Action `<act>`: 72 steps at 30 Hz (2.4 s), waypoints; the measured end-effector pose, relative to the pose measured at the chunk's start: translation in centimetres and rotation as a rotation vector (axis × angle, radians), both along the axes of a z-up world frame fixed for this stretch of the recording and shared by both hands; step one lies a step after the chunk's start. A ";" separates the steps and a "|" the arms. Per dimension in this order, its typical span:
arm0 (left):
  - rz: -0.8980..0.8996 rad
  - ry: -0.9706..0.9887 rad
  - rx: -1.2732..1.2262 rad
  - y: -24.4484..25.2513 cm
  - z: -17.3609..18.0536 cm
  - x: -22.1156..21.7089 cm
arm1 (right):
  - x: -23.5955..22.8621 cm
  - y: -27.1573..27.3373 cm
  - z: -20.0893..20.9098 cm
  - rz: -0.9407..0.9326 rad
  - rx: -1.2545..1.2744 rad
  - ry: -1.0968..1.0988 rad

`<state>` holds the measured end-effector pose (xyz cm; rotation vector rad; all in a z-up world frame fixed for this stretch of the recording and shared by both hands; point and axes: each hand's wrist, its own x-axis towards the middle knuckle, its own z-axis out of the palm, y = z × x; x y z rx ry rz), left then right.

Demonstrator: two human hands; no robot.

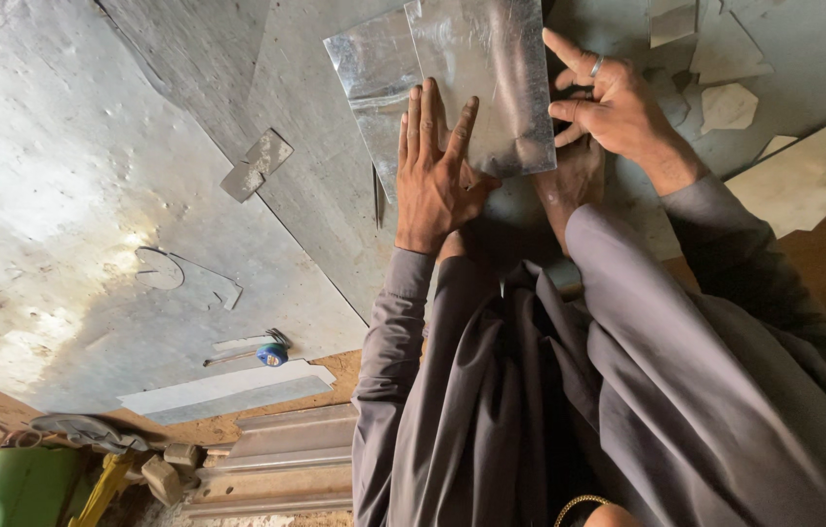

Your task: The person sits on the floor and uses large shears to cut rectangular metal sheets into smaller pieces. They repeatedly position the sheets, cut them, and set the cut pieces aside on the floor.

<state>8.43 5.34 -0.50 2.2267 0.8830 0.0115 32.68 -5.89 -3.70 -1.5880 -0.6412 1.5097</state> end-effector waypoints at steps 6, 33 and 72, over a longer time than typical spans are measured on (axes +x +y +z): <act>-0.008 -0.028 -0.046 -0.2 -0.8 -0.6 | 0.2 -0.5 -0.7 0.027 0.026 -0.026; -0.033 -0.102 0.007 -1.1 -2.8 -1.6 | 0.7 0.4 0.5 0.123 0.116 -0.100; -0.027 -0.048 0.059 -0.8 -2.3 -1.0 | -0.3 0.3 -0.1 0.117 0.251 -0.239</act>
